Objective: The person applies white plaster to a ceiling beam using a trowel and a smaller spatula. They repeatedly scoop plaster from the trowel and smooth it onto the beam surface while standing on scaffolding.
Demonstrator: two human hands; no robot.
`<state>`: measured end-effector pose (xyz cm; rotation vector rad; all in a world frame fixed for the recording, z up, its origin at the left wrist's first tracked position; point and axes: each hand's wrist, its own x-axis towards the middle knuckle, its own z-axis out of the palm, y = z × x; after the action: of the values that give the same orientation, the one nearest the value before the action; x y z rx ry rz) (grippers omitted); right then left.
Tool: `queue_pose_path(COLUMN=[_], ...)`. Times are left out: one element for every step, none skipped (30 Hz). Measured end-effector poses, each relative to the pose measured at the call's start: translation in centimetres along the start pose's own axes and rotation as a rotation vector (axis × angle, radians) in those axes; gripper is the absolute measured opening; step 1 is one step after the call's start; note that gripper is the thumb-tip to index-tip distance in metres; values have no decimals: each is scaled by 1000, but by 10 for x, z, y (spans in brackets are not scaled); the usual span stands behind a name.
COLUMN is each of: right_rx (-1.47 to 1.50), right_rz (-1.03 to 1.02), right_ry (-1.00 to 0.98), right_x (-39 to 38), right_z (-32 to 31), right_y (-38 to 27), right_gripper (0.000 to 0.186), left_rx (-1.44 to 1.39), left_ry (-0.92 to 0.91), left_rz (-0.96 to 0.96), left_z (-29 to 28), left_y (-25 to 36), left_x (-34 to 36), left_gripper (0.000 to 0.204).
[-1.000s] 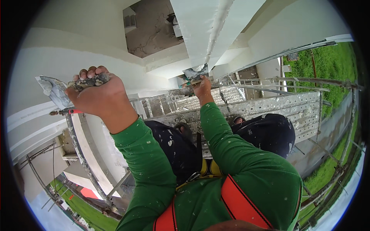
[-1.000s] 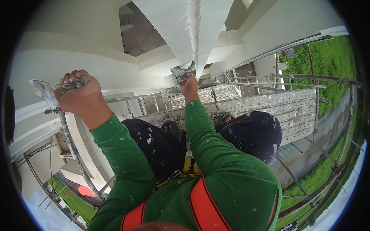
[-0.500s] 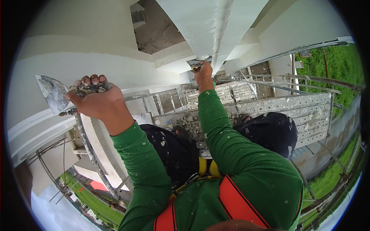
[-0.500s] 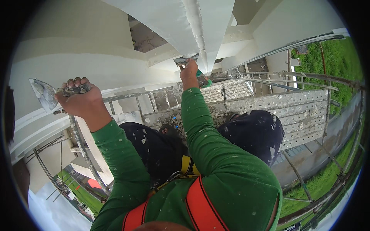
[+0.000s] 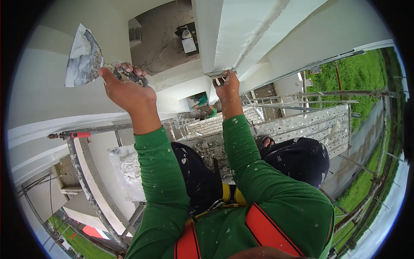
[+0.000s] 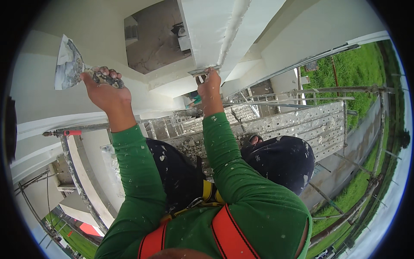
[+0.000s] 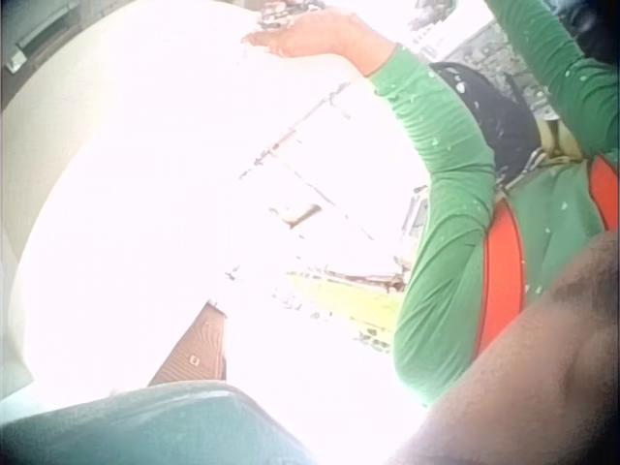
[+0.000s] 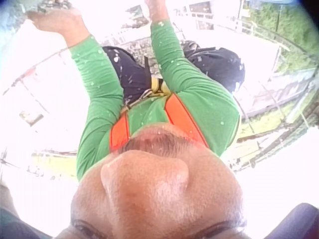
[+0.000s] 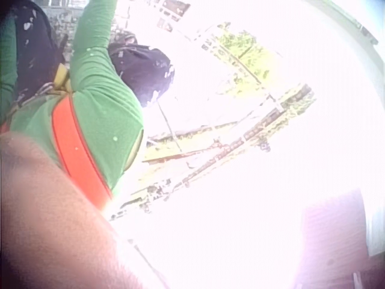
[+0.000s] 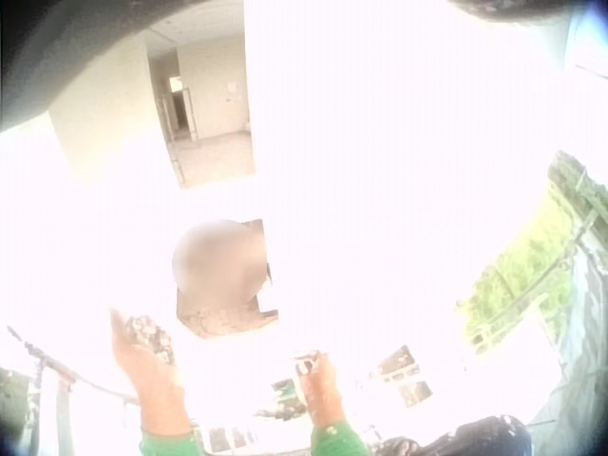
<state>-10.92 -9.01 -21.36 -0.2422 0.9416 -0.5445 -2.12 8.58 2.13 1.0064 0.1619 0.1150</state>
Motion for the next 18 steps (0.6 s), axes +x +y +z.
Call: queue_pose_path(right_rx=[-3, -12, -20, -27, -4, -3, -2, -1, -27, -24, -23, -21, -86, -91, -90, -89, -140, -138], right_rz=[-48, -63, -71, -78, -98, -109, -119, -129, -145, -152, -161, -165, -202, -213, -223, -233, -238, -262], right_ry=[-25, -50, -78, -106, -135, -151, -168, -188, -159, -162, -167, -170, -154, -157, -159, -161, -135, -179], right_x=[1, -7, -21, -35, -46, -56, -67, -78, -93, -105, -117, -128, -136, -148, -159, -172, -185, -196], right_z=[2, 6, 15, 25, 32, 39, 46, 57, 72, 83, 95, 104, 115, 125, 135, 146, 160, 169], right_y=[-3, -12, -21, -29, -39, -46, -54, -61, -67, -74, -82, -89, -97, -107, -116, -126, -132, -138], right_gripper=[10, 11, 12, 12, 15, 15, 15, 16, 17, 17, 18, 18, 21, 21, 22, 23, 30, 31], left_rx=[7, 3, 3, 4, -4, -10, -15, -22, -26, -29, -38, -40, -43, -56, -65, -74, -82, -87], left_ry=[4, -2, -6, -11, -7, -2, 2, 6, 11, 18, 19, 23, 28, 36, 39, 44, 53, 59], left_rz=[-12, -42, -66, -89, -119, -145, -171, -170, -168, -166, -167, -168, -168, -168, -166, -164, -143, -133], left_z=[1, 1, -2, -4, -2, 0, 2, 3, 3, 2, 2, 1, 1, 1, 2, 3, 0, -3], left_y=[-2, -5, -9, -11, -13, -14, -14, -15, -16, -17, -18, -21, -24, -24, -24, -24, -22, -24], left_x=[1, 5, 9, 13, 14, 15, 16, 17, 20, 22, 25, 28, 29, 30, 30, 31, 34, 36], left_gripper=[37, 38, 38, 38, 36, 34, 31, 32, 32, 32, 33, 33, 34, 35, 36, 37, 38, 39])
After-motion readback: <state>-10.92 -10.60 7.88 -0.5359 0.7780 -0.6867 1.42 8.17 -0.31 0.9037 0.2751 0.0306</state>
